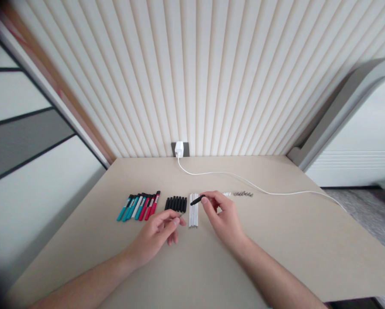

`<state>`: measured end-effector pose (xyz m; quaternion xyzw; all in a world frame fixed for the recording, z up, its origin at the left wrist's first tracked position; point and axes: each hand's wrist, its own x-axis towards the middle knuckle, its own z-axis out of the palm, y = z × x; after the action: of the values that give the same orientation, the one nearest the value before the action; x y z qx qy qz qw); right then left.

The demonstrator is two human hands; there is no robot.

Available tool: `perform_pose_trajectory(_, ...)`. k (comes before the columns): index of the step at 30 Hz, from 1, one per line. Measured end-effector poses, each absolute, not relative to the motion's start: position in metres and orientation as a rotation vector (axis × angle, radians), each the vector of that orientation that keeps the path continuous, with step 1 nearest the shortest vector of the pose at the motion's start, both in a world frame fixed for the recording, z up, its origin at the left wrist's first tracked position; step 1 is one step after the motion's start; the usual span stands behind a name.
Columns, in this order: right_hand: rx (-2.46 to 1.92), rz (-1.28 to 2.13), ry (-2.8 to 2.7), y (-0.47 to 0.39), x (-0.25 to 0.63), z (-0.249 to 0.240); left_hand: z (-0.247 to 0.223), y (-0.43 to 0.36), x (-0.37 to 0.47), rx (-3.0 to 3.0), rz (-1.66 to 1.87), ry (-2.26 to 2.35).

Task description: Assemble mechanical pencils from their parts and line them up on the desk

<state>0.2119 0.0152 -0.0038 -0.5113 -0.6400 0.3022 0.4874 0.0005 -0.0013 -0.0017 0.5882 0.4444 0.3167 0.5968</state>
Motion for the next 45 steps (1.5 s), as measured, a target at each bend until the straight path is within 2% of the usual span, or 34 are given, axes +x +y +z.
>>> perform_pose_trajectory(5,-1.218,0.825,-1.786,0.013,0.205,-0.002,0.005,-0.003,-0.001,1.583,0.879,0.987)
perform_pose_trajectory(11,-1.107,0.912,-1.886,0.007,0.194,-0.008,0.006,-0.004,0.001,1.786,0.778,0.937)
perform_pose_trajectory(24,-0.929,0.688,-2.078,0.004,0.201,0.000,0.003,-0.002,0.000,1.595,0.780,1.086)
perform_pose_trajectory(31,-0.872,0.512,-2.129,0.009,0.200,-0.008,0.005,-0.003,0.000,1.700,0.777,1.127)
perform_pose_trajectory(38,-1.312,0.258,-2.045,0.020,0.215,-0.007,0.010,0.011,-0.018,1.980,0.928,1.318)
perform_pose_trajectory(45,-1.639,0.043,-2.110,0.027,0.221,-0.015,0.005,0.027,-0.035,2.266,0.839,1.492)
